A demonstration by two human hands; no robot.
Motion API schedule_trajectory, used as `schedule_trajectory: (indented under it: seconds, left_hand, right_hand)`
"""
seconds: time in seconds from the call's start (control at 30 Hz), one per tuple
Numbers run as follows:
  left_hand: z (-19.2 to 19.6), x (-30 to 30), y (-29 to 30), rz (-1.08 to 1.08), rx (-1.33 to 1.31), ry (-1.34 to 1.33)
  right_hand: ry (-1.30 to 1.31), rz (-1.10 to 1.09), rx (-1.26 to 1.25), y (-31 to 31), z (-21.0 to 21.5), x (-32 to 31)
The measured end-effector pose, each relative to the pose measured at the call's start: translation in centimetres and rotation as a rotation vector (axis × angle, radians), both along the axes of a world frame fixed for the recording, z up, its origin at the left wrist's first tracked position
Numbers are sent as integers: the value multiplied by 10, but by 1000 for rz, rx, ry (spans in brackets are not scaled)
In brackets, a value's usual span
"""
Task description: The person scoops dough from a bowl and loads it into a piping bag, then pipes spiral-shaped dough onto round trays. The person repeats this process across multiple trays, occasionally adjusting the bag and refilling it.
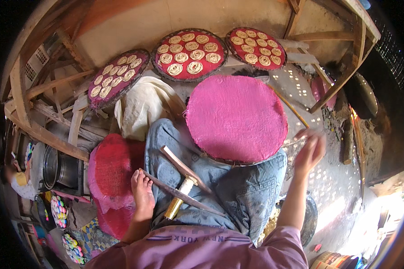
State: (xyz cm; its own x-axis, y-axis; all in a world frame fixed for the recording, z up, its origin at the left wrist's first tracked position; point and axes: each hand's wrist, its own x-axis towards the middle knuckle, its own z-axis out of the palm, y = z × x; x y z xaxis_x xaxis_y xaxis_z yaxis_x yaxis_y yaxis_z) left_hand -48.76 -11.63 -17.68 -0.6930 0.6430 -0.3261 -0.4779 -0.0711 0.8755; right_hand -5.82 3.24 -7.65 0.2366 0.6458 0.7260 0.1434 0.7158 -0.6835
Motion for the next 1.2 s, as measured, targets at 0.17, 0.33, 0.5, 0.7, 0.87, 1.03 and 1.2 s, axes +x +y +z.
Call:
schedule_trajectory:
  seconds: [0.17, 0.33, 0.5, 0.7, 0.87, 1.03, 1.2]
  left_hand:
    - [4, 3, 11, -49, -34, 74]
    - [66, 12, 19, -210, 255, -244]
    - [127, -3, 50, -575, 532, -361]
    - [154, 4, 70, -394, 572, -275]
    - [170, 24, 99, -1030, 928, -438]
    - [207, 53, 179, -1252, 964, -363]
    - [229, 54, 297, -1378, 1137, -690]
  right_hand:
    - [-508, 856, -439, -73, -14, -105]
    - [-613, 907, -552, -74, -34, -128]
    - [-569, 1424, -834, -75, -41, -127]
    - [-214, 1612, -1097, -99, -54, -124]
    - [303, 1756, -1276, -113, -59, -124]
    - [455, 2024, -1233, -68, -8, -117]
    - [-123, 1456, -1219, 28, 86, -74]
